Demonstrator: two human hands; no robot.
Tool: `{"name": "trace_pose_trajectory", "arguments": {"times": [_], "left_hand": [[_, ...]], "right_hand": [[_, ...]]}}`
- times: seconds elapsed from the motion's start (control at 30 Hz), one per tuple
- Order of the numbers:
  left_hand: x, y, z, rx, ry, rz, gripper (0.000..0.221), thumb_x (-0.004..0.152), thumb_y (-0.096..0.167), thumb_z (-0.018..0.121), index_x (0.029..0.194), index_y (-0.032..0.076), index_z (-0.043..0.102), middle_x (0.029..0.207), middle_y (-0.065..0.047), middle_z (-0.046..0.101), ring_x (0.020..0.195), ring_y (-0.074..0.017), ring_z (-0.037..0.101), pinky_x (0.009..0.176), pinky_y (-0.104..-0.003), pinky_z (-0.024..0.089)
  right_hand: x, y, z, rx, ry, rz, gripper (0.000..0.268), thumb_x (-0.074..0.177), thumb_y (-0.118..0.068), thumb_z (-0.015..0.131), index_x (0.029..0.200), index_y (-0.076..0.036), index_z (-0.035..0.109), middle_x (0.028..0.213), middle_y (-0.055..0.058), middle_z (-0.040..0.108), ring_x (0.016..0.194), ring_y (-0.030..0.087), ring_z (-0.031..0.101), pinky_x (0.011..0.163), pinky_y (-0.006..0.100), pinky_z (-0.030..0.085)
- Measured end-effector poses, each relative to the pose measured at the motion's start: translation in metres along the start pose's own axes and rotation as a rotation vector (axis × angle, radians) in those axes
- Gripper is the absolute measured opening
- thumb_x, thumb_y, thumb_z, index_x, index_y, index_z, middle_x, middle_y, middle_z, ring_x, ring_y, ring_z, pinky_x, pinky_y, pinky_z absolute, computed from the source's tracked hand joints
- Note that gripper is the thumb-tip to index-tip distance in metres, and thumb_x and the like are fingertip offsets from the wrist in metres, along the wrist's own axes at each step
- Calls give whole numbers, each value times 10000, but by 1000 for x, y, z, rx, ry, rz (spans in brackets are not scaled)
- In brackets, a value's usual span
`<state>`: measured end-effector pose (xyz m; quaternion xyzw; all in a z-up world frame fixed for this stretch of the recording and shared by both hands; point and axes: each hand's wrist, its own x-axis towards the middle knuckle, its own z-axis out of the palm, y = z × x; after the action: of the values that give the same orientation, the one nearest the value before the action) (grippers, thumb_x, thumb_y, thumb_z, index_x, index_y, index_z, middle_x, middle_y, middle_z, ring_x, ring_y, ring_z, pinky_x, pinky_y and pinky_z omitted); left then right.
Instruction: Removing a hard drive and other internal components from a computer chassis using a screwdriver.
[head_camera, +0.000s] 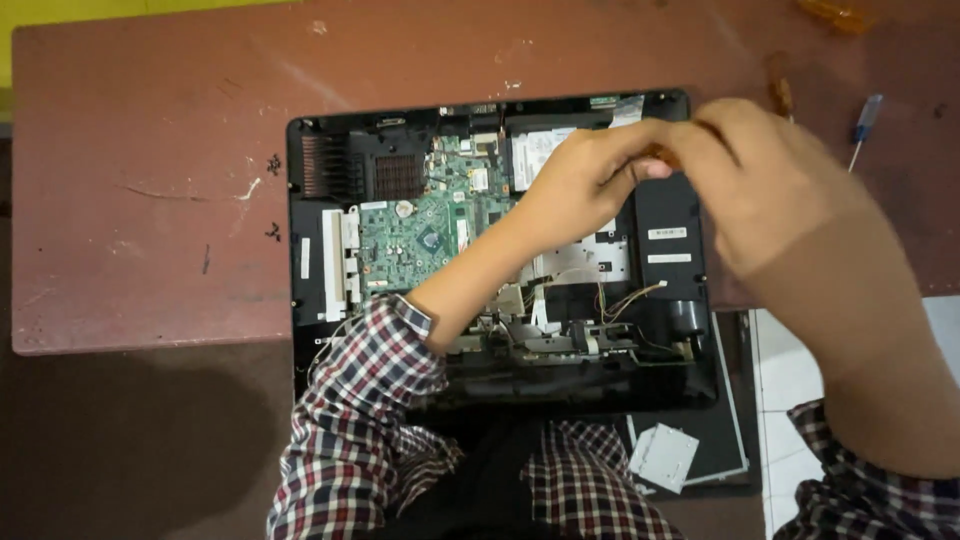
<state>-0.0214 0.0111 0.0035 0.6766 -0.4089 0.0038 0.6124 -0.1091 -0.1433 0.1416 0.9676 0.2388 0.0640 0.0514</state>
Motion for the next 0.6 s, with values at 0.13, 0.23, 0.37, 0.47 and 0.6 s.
{"name": "trace_pose_trajectory", "arguments": {"times": [0.13, 0.23, 0.37, 0.47, 0.6], "left_hand": [[-6, -6, -5, 39, -103, 37, 373, 1180, 174, 432, 1546, 104, 411, 1608, -127, 497, 1559, -359, 486, 1362, -493, 398], [-7, 9, -5, -1, -73, 83, 404, 982, 96, 633, 1341, 82, 449, 1301, -115, 548, 1279, -323, 568, 1146, -453, 487], [3, 11, -2, 25, 25, 102, 237, 982, 110, 680, 1120, 66, 492, 1109, -90, 571, 1029, -270, 607, 914, -383, 520], [9, 3, -6, 27, 40, 103, 155, 1024, 18, 581, 1139, 82, 500, 1036, -66, 575, 966, -253, 616, 876, -364, 505], [14, 3, -15, -30, -108, 113, 148, 1116, 63, 431, 1222, 62, 534, 1132, -98, 659, 1047, -288, 659, 941, -403, 512]], "right_hand": [[-4, 28, 44, -352, -173, 173, 327, 1152, -518, 541, 1326, -288, 695, 1044, -68, 705, 823, 176, 742, 652, 331, 607], [-26, 39, 87, -713, -16, 281, 633, 1443, -696, 387, 1039, -272, 626, 950, -66, 647, 788, 161, 675, 647, 339, 455], [-20, 19, 42, -500, 129, 125, 568, 1433, -660, 398, 1366, -104, 491, 1200, 41, 522, 986, 212, 586, 850, 297, 502], [-11, 18, 17, -284, 126, 28, 474, 1240, -346, 684, 1587, -26, 634, 1415, 126, 586, 1188, 285, 644, 956, 327, 592], [-16, 58, 39, -136, 166, -166, 247, 1181, -2, 771, 1420, -62, 779, 1313, 129, 624, 1171, 330, 681, 1066, 407, 581]]}}
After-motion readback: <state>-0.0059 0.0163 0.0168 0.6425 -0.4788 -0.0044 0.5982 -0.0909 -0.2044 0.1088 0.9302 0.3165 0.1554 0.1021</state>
